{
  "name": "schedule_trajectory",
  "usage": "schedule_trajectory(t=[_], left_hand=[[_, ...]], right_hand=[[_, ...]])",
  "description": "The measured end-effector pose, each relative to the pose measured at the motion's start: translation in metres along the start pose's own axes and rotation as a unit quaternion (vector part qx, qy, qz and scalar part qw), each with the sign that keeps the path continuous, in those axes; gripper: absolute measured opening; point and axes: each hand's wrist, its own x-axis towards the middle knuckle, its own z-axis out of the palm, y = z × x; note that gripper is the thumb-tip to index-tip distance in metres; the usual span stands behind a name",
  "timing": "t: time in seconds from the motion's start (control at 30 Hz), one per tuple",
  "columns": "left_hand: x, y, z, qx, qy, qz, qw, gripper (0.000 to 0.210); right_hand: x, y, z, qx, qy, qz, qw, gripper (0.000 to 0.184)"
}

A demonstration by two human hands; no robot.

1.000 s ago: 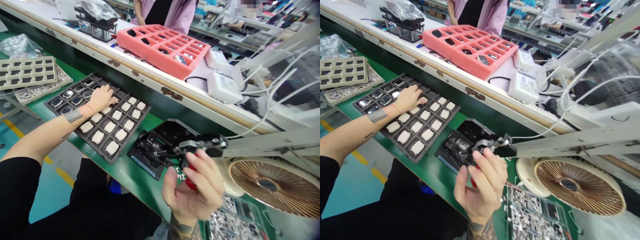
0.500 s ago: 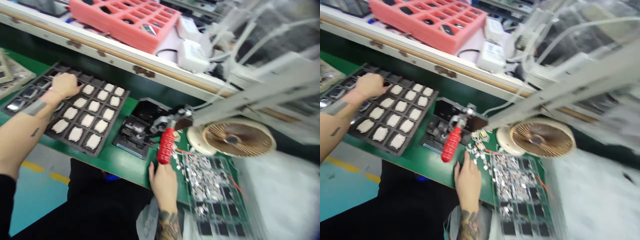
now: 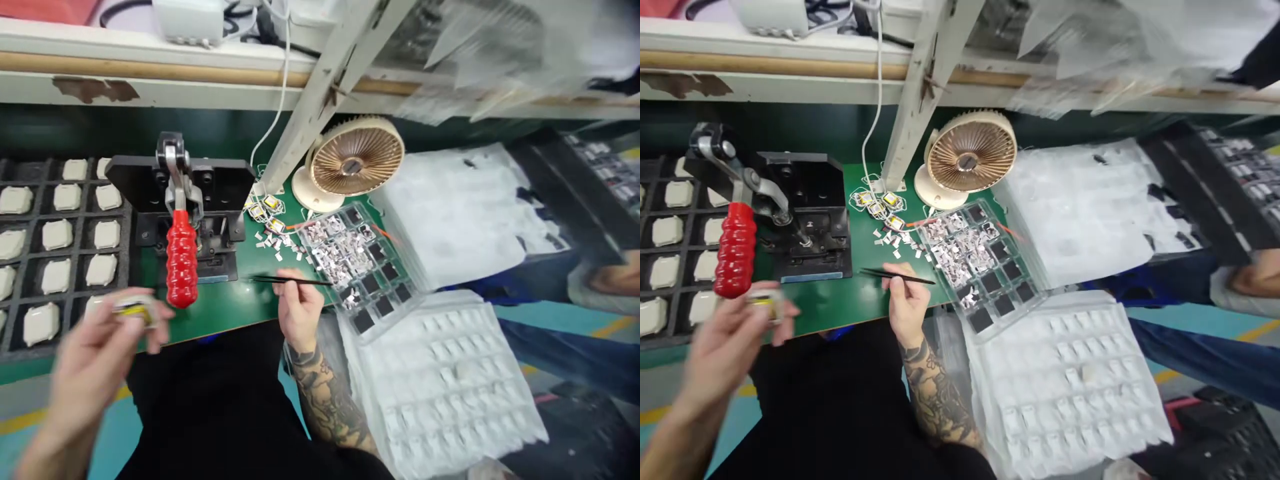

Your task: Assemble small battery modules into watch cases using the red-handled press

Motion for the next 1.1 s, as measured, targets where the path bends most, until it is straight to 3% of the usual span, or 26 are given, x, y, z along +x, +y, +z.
schedule_trajectory(t=[0.07,0.1,0.2,0.4,0.6,0.73,0.83,0.93,1.1], left_hand=[[-0.001,-0.031,0.05,-0.093,-0.081,-0.048,0.991,0.034],[0.002,-0.044,0.068,-0.112,-0.079,-0.061,0.989,0.039],[0.014,-0.072,0.094,-0.143,-0.065,-0.061,0.986,0.047],[0.012,-0.091,0.091,-0.115,-0.074,-0.039,0.99,0.043],[0.007,-0.098,0.093,-0.098,-0.079,-0.017,0.992,0.042],[0.009,-0.099,0.09,-0.117,-0.096,-0.006,0.988,0.041],[0.012,-0.098,0.087,-0.154,-0.12,-0.008,0.981,0.04],[0.013,-0.097,0.089,-0.175,-0.093,-0.018,0.98,0.044],[0.014,-0.093,0.093,-0.207,-0.038,-0.017,0.977,0.045]], right_hand=[[-0.001,-0.001,0.012,0.019,0.012,-0.003,1.0,0.032],[-0.002,-0.003,0.018,0.036,0.001,0.002,0.999,0.029],[-0.012,-0.009,0.034,0.06,-0.044,0.015,0.997,0.017],[-0.03,-0.009,0.052,0.004,-0.054,-0.017,0.998,0.012],[-0.027,-0.006,0.056,-0.018,-0.06,-0.041,0.997,0.013],[-0.02,-0.005,0.058,0.035,-0.057,0.043,0.997,0.016],[-0.015,-0.005,0.059,0.13,-0.092,0.121,0.98,0.016],[-0.016,-0.008,0.058,0.189,-0.134,0.115,0.966,0.02],[-0.022,-0.012,0.053,0.131,-0.006,0.007,0.991,0.015]])
